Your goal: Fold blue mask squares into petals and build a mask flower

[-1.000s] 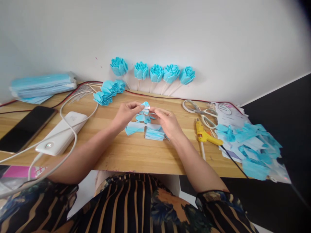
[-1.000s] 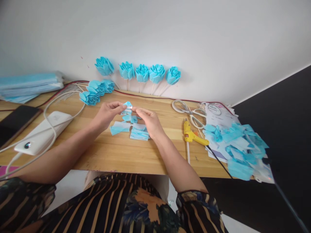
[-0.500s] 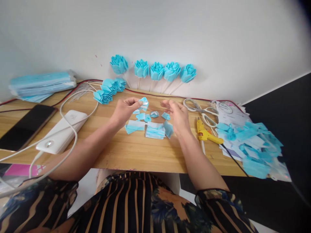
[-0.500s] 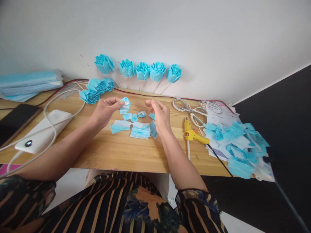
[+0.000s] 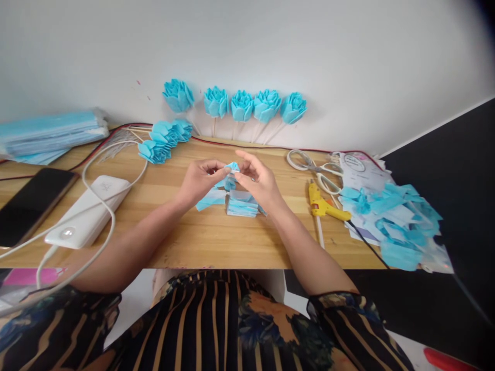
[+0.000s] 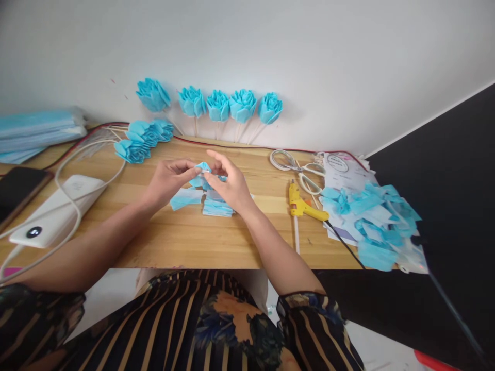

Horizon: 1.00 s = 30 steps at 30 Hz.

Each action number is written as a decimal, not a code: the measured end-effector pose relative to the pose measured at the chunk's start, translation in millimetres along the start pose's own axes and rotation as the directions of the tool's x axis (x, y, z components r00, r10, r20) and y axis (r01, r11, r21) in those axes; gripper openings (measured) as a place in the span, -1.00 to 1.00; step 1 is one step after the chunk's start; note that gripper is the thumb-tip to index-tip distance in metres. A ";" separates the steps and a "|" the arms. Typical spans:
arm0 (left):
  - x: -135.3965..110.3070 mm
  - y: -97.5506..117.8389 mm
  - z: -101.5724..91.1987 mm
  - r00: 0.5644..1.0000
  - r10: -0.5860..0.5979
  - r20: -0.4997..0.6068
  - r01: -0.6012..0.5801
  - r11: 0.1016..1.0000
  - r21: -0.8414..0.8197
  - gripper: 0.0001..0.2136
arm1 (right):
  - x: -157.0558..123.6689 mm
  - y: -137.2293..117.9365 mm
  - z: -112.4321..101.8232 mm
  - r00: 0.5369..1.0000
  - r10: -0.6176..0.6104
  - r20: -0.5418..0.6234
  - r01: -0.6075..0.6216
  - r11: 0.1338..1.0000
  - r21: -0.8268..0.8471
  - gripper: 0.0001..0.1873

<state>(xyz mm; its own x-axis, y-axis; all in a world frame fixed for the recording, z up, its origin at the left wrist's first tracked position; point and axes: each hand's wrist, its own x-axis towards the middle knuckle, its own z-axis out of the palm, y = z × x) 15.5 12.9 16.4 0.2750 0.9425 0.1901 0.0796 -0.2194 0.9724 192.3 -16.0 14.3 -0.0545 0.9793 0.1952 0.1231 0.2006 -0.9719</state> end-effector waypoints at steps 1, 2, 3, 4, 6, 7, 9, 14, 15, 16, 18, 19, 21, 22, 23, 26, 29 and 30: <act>-0.3 0.4 0.0 1.000 -0.006 0.005 0.006 1.000 0.006 -0.74 | 0.3 0.4 -0.3 1.000 0.001 -0.004 -0.001 1.000 -0.008 -0.46; -0.6 0.6 0.1 1.000 -0.014 0.008 0.014 1.000 0.012 -0.74 | 0.7 0.7 -0.6 1.000 0.000 -0.006 0.000 1.000 -0.012 -0.47; -0.9 0.8 0.3 1.000 -0.021 0.010 0.021 1.000 0.017 -0.74 | 1.0 0.9 -1.0 1.000 -0.002 -0.006 0.002 1.000 -0.014 -0.47; -1.1 0.9 0.4 1.000 -0.027 0.012 0.027 0.999 0.018 -0.74 | 1.4 1.1 -1.2 1.000 -0.005 -0.004 0.005 1.000 -0.016 -0.48; -1.2 1.0 0.8 0.999 -0.036 0.014 0.036 0.999 0.004 -0.74 | 2.1 1.6 -1.5 1.000 -0.010 -0.002 0.009 1.000 -0.022 -0.47; -1.1 1.0 0.9 0.999 -0.042 0.018 0.042 0.999 -0.009 -0.73 | 2.4 1.8 -1.5 1.000 -0.008 -0.002 0.008 1.000 -0.024 -0.47; -0.3 0.7 0.7 0.997 -0.066 0.036 0.068 0.997 -0.041 -0.72 | 3.1 2.6 -1.4 1.000 0.004 -0.004 -0.004 1.000 -0.021 -0.47; 3.9 -4.0 -2.1 0.983 -0.153 0.105 0.168 0.975 -0.149 -0.68 | 5.5 4.1 -5.2 0.996 0.073 0.047 -0.076 0.995 0.063 -0.45; 4.6 -5.1 -2.8 0.980 -0.164 0.112 0.180 0.970 -0.161 -0.68 | 5.8 3.5 -7.0 0.995 0.080 0.061 -0.085 0.993 0.078 -0.45; 5.0 -5.8 -3.3 0.978 -0.172 0.114 0.190 0.968 -0.166 -0.68 | 6.0 2.4 -9.0 0.994 0.083 0.073 -0.089 0.992 0.090 -0.45; 4.8 -5.8 -3.3 0.976 -0.187 0.113 0.204 0.964 -0.169 -0.69 | 5.7 -1.2 -12.7 0.993 0.081 0.087 -0.090 0.990 0.109 -0.45; 4.2 -4.9 -2.8 0.974 -0.194 0.114 0.212 0.962 -0.170 -0.69 | 5.3 -3.4 -14.1 0.993 0.079 0.086 -0.089 0.989 0.120 -0.46; 2.6 -2.6 -1.1 0.970 -0.210 0.123 0.229 0.958 -0.175 -0.69 | 3.9 -7.5 -15.4 0.995 0.071 0.070 -0.080 0.987 0.140 -0.51; 1.7 -1.5 0.0 0.969 -0.214 0.126 0.234 0.956 -0.174 -0.69 | 3.2 -8.8 -15.1 0.996 0.065 0.064 -0.073 0.987 0.140 -0.53; 0.9 -0.7 1.0 0.969 -0.212 0.124 0.231 0.958 -0.168 -0.68 | 2.6 -9.4 -14.3 0.996 0.059 0.065 -0.067 0.989 0.130 -0.54; -0.3 -0.9 2.8 0.978 -0.175 0.112 0.189 0.972 -0.137 -0.67 | 2.0 -5.8 -10.4 0.995 0.052 0.087 -0.057 0.997 0.056 -0.48; -0.7 -3.3 2.6 0.984 -0.122 0.133 0.136 0.985 -0.102 -0.64 | 3.3 2.2 -7.4 0.996 0.051 0.068 -0.051 0.999 -0.012 -0.44; -0.7 -4.0 2.3 0.985 -0.106 0.134 0.118 0.989 -0.086 -0.61 | 3.9 4.7 -6.9 0.997 0.051 0.056 -0.050 0.999 -0.019 -0.44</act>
<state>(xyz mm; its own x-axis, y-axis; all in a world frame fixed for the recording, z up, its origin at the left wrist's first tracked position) 17.2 12.5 12.0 0.3907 0.9181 0.0662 0.0287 -0.0841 0.9960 199.5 -11.0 11.4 -0.1036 0.9850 0.1379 0.1448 0.1521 -0.9777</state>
